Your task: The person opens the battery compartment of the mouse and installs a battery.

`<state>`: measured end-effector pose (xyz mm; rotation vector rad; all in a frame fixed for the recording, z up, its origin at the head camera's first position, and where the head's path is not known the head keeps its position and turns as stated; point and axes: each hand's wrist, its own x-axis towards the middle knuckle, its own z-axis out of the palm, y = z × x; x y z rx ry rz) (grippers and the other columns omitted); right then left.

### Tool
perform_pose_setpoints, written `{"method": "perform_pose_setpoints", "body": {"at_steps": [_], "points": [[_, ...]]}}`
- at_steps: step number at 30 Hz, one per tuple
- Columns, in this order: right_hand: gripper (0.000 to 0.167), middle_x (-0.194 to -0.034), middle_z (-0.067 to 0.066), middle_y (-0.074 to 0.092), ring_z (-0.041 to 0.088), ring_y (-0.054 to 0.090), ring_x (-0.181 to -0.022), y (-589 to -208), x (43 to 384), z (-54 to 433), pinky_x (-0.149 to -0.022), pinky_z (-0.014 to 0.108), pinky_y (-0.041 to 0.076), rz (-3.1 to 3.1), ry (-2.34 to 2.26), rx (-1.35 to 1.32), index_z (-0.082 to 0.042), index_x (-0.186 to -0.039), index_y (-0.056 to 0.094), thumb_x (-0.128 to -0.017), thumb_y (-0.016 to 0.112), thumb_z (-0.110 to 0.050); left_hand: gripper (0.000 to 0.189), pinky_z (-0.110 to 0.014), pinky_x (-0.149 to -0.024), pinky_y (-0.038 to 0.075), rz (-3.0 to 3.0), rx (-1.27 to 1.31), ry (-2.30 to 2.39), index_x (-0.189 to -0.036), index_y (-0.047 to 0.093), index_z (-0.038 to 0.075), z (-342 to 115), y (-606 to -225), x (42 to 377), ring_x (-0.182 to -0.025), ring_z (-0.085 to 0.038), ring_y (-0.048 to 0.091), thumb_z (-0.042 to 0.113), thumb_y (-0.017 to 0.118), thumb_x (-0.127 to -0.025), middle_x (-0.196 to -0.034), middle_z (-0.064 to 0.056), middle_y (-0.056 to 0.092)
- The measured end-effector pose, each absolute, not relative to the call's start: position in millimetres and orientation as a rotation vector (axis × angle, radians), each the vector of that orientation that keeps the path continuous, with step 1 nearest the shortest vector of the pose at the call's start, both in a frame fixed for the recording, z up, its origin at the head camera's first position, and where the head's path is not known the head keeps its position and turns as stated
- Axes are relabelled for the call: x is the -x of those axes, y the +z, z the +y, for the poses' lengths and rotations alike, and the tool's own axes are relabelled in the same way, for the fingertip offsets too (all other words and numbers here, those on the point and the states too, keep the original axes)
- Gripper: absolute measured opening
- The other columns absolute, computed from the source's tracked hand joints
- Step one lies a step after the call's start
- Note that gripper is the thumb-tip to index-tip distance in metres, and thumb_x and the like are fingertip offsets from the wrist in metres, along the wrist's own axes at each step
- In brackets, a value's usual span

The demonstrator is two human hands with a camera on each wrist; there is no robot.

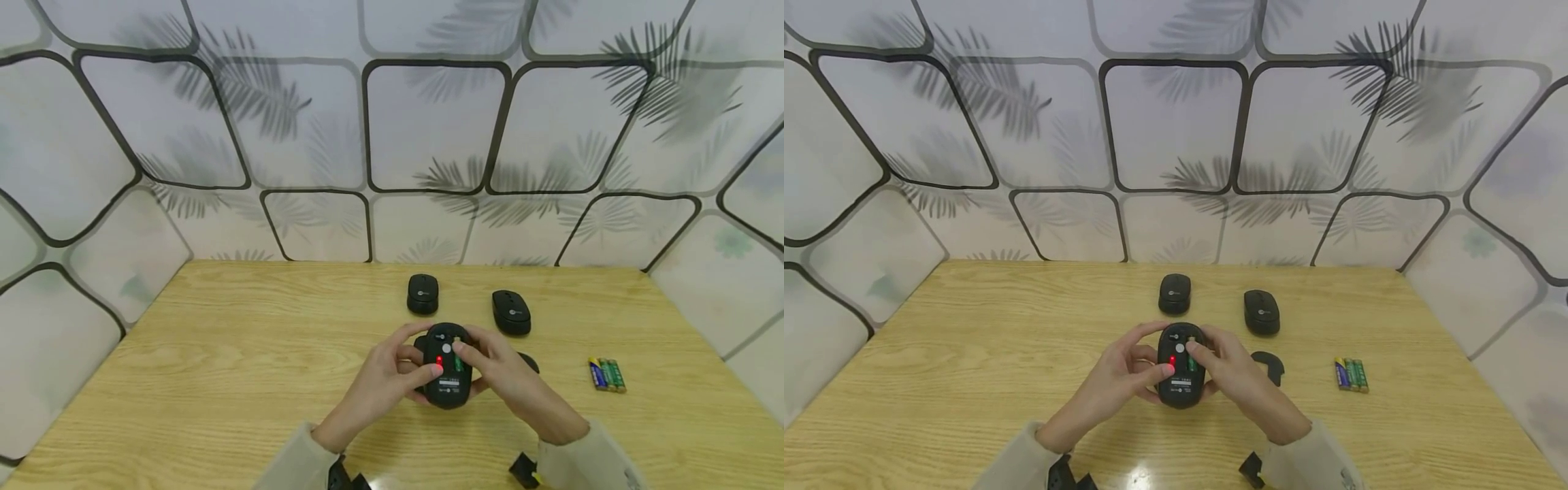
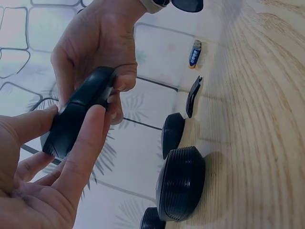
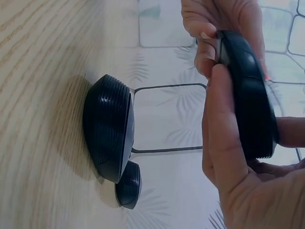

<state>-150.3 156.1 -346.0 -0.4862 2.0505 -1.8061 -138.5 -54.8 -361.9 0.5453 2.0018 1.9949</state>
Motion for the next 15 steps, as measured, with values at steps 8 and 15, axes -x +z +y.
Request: {"method": "perform_pose_setpoints", "body": {"at_steps": [8, 15], "points": [[0.044, -0.110, 0.014, 0.063, 0.020, 0.066, -0.092, -346.2, 151.9, 152.7, -0.061, 0.033, 0.063, 2.022, -1.805, 0.417, 0.017, -0.136, 0.045, -0.109, 0.046, -0.017, 0.057, -0.046, -0.063, 0.065, 2.002, -0.519, 2.011, -0.149, 0.048, 0.008, -58.5, -361.6, 136.7, -0.084, -0.028, 0.073, -0.001, 0.067, -0.096, -0.091, -0.012, 0.065], [0.046, -0.116, 0.017, 0.064, 0.024, 0.067, -0.098, -344.4, 155.1, 156.5, -0.063, 0.037, 0.065, 2.017, -1.789, 0.410, 0.018, -0.139, 0.044, -0.109, 0.045, -0.017, 0.057, -0.051, -0.066, 0.065, 1.957, -0.511, 2.019, -0.150, 0.046, 0.007, -57.3, -363.4, 141.5, -0.084, -0.030, 0.073, 0.001, 0.067, -0.097, -0.092, -0.013, 0.065]]}}
